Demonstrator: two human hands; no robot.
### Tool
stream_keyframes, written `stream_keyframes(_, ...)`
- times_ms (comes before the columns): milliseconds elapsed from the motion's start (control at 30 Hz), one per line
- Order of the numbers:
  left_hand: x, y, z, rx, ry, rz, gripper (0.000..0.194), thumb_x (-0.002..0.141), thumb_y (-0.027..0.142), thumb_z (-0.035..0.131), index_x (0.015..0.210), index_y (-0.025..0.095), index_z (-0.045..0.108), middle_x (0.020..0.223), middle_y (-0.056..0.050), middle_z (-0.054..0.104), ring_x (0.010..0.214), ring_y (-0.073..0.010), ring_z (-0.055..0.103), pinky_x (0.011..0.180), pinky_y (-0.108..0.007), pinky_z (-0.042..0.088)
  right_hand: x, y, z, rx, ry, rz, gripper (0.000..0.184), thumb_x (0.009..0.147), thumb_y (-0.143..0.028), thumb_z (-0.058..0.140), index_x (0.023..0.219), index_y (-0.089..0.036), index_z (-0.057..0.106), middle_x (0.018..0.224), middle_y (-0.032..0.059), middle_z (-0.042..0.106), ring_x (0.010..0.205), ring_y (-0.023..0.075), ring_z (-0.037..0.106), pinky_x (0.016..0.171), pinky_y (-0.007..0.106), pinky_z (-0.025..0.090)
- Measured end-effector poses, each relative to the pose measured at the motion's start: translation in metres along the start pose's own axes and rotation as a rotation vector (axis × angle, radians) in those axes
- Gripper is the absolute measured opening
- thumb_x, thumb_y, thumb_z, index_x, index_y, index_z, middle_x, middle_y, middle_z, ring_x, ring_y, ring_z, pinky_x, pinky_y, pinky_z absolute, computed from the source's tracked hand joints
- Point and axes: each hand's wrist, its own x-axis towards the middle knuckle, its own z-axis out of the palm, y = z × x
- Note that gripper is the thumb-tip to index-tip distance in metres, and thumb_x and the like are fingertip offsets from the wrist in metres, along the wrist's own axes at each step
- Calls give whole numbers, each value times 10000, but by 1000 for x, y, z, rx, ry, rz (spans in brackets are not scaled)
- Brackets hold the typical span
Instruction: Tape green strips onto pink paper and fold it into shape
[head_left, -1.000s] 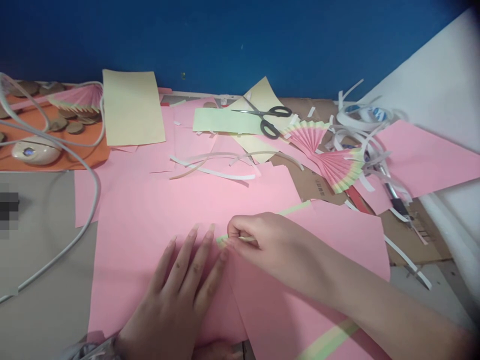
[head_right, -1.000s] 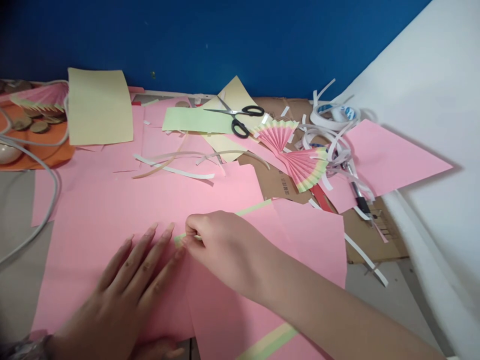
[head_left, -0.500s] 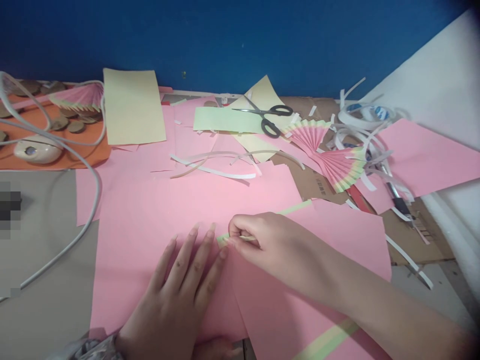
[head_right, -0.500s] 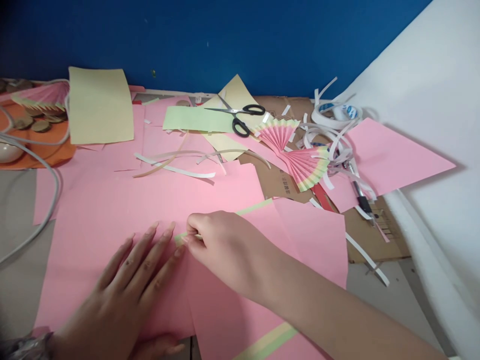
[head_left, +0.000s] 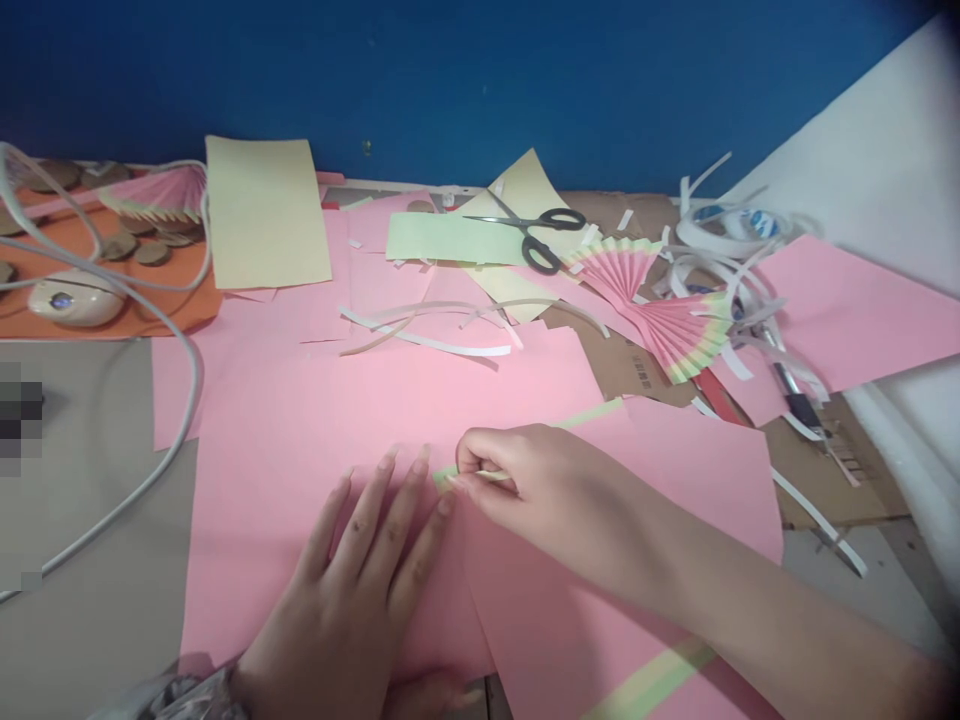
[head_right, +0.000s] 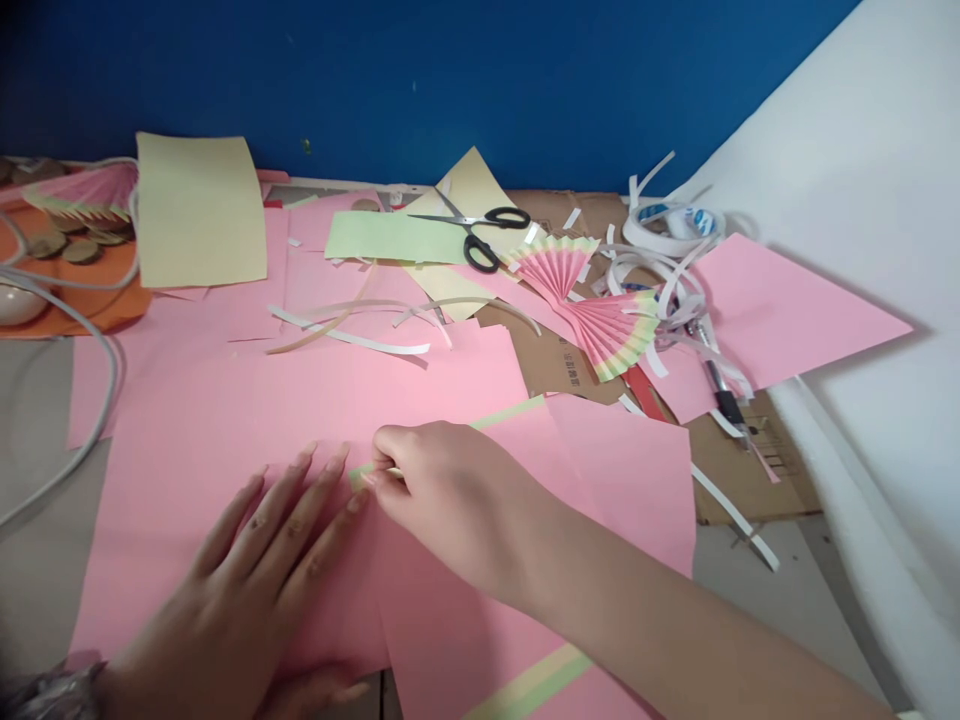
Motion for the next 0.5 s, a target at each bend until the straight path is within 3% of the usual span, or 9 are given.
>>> stream_keyframes(367,0,0,-2,-11,23,-17,849,748,660,437,1313,27,420,1341,-256,433,1218,-429,398,995,-546,228,1,-3,-2,-28,-37,26,205,876,-274,391,690,-203,442,593,-51,446,530,101,368,482,238,241)
stream_keyframes(500,-2,0,0,-35,52,-2,864,743,636,478,1333,14,374,1364,-261,399,1249,-431,354,1002,-550,237,0,-5,-5,-6,-43,34,192,876,-269,388,707,-203,451,604,-49,454,542,101,374,486,239,241)
